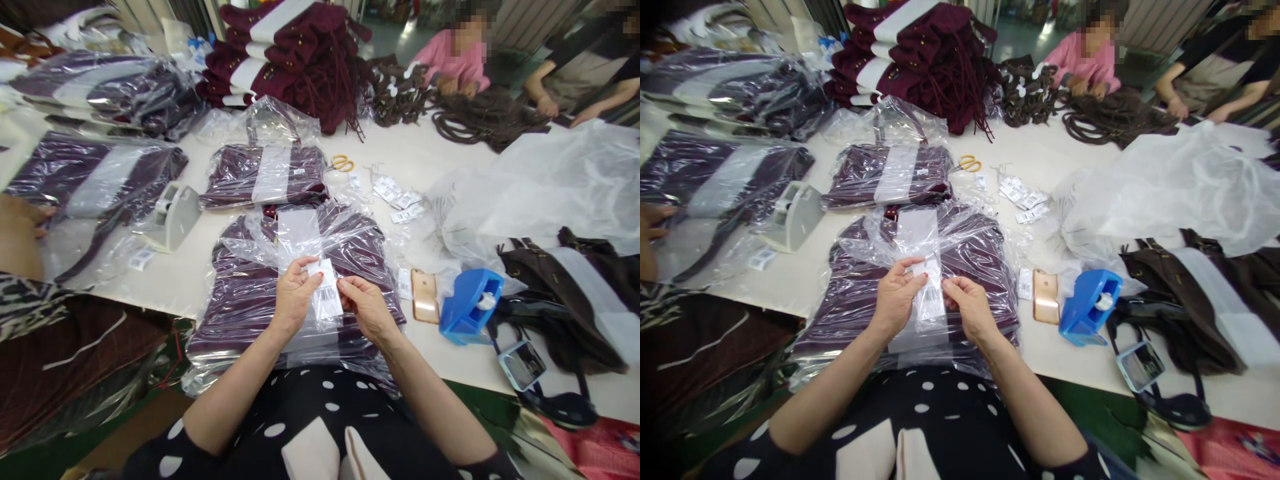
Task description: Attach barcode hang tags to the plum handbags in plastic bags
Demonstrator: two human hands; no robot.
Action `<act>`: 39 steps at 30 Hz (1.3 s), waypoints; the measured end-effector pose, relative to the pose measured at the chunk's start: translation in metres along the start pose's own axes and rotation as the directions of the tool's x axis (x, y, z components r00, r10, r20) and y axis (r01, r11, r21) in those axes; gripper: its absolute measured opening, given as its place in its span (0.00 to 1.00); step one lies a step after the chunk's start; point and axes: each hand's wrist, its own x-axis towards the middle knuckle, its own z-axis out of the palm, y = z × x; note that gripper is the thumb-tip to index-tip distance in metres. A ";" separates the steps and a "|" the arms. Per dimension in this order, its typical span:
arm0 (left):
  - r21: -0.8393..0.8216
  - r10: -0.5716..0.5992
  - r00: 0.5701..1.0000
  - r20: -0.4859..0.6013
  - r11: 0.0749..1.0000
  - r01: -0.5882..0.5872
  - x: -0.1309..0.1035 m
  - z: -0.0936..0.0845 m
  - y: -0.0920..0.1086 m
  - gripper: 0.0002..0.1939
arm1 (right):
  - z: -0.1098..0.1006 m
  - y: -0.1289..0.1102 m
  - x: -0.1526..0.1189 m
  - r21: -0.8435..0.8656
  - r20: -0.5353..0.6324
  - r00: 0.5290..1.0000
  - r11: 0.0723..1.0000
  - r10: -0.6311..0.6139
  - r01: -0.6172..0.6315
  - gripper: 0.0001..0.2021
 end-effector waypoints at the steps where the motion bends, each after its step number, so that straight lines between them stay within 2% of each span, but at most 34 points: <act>1: 0.009 0.007 1.000 -0.001 1.000 -0.007 0.000 0.000 -0.001 0.19 | 0.001 0.001 0.001 0.007 -0.004 1.000 1.000 0.013 -0.013 0.14; 5: 0.054 0.004 1.000 -0.001 0.999 -0.004 -0.001 -0.002 -0.004 0.19 | 0.004 0.007 0.000 0.011 -0.001 1.000 1.000 -0.013 0.013 0.14; 8: 0.067 0.003 1.000 0.001 0.998 -0.003 -0.002 -0.001 -0.005 0.20 | 0.003 0.009 -0.005 -0.174 -0.020 0.979 0.965 -0.203 0.196 0.12; 10: 0.093 0.018 1.000 0.004 0.996 -0.018 -0.003 -0.001 -0.006 0.20 | 0.002 0.008 -0.007 -0.376 -0.011 0.932 0.865 -0.363 0.332 0.10; 13: 0.136 0.034 0.999 0.004 0.990 -0.034 -0.005 0.002 -0.007 0.18 | 0.000 0.004 -0.009 -0.573 0.029 0.865 0.701 -0.500 0.424 0.08; 15: 0.138 0.032 0.999 0.005 0.990 -0.033 -0.005 0.003 -0.007 0.18 | -0.001 0.001 -0.008 -0.615 0.049 0.845 0.650 -0.532 0.446 0.08; 17: 0.099 0.017 1.000 0.012 0.995 -0.019 -0.006 0.004 -0.006 0.18 | -0.001 0.000 -0.007 -0.619 0.062 0.842 0.641 -0.536 0.454 0.08; 20: 0.040 -0.033 0.999 0.016 0.999 0.032 -0.007 0.004 -0.005 0.18 | 0.000 0.004 -0.006 -0.585 0.046 0.864 0.688 -0.501 0.430 0.09; 23: 0.071 -0.066 0.997 0.042 0.995 0.063 -0.007 0.001 -0.007 0.18 | 0.001 0.013 -0.004 -0.587 0.006 0.874 0.706 -0.486 0.397 0.09; 25: 0.090 -0.060 0.997 0.053 0.994 0.055 -0.005 0.000 -0.009 0.17 | 0.001 0.018 -0.002 -0.633 0.002 0.856 0.662 -0.518 0.402 0.09; 28: 0.083 -0.050 0.999 0.004 0.995 0.049 -0.002 0.002 -0.013 0.17 | 0.000 0.019 -0.003 -0.692 0.036 0.820 0.578 -0.571 0.432 0.08; 30: 0.072 -0.044 0.999 -0.016 0.996 0.046 -0.001 0.006 -0.015 0.17 | -0.001 0.017 -0.004 -0.699 0.042 0.808 0.560 -0.588 0.444 0.08; 32: 0.053 -0.037 0.999 -0.011 0.998 0.038 -0.001 0.009 -0.018 0.16 | -0.004 0.016 -0.004 -0.684 0.016 0.808 0.583 -0.589 0.439 0.08; 34: 0.022 -0.033 0.999 -0.016 0.999 0.034 0.000 0.010 -0.021 0.15 | -0.006 0.016 -0.003 -0.649 -0.024 0.829 0.640 -0.558 0.411 0.09; 36: -0.019 -0.056 0.998 -0.043 0.998 0.055 0.000 0.010 -0.023 0.15 | -0.008 0.018 -0.001 -0.569 -0.054 0.879 0.738 -0.473 0.363 0.10; 39: -0.060 -0.123 0.990 -0.068 0.991 0.119 0.002 0.007 -0.020 0.17 | -0.008 0.019 0.002 -0.314 -0.050 0.971 0.926 -0.236 0.209 0.13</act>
